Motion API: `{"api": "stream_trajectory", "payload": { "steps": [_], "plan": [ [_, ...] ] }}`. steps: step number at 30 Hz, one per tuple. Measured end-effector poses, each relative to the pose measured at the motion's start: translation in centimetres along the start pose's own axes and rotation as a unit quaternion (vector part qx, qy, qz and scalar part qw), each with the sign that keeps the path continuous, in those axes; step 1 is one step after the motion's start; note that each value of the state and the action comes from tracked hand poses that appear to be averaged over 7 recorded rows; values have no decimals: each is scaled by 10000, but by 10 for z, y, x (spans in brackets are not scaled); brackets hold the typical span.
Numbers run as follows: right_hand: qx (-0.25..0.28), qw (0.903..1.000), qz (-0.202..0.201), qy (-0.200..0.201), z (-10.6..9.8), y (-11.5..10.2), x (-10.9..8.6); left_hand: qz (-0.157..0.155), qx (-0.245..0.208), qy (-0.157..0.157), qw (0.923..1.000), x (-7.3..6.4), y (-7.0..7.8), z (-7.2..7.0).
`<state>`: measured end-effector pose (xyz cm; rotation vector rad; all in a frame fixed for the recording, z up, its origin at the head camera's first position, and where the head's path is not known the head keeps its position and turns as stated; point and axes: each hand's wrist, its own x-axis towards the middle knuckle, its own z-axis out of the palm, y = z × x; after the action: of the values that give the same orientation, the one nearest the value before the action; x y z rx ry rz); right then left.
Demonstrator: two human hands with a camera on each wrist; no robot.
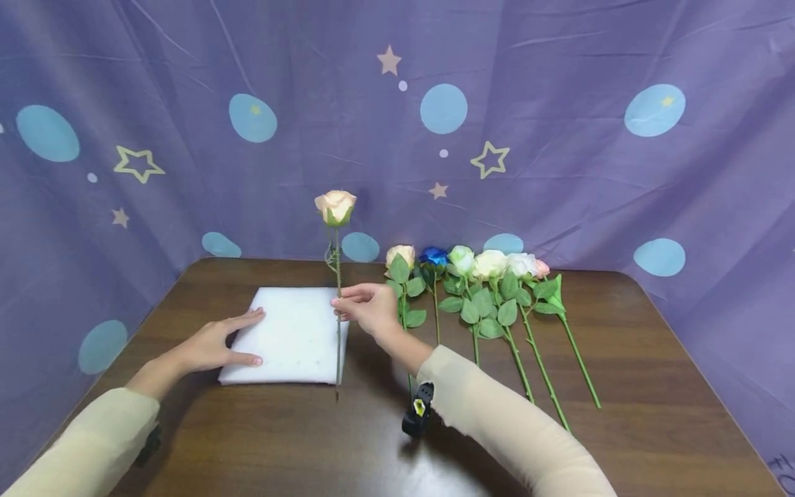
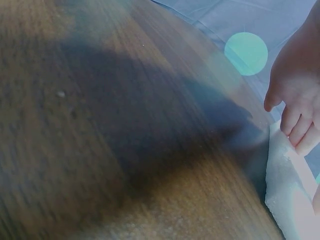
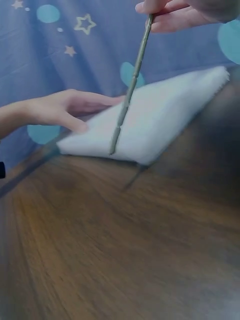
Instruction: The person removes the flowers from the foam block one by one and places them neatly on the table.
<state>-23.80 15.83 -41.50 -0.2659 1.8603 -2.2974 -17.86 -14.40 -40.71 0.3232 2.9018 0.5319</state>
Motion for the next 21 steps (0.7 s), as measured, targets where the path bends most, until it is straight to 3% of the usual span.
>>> {"api": "stream_trajectory", "payload": {
  "steps": [12,21],
  "plan": [
    [-510,9953,756,339,-28,23,-4,-21,53,-65,10000,2,-1,-1],
    [-1330,9814,1202,691,-38,37,-5,-47,33,-77,10000,2,-3,-1]
  ]
}}
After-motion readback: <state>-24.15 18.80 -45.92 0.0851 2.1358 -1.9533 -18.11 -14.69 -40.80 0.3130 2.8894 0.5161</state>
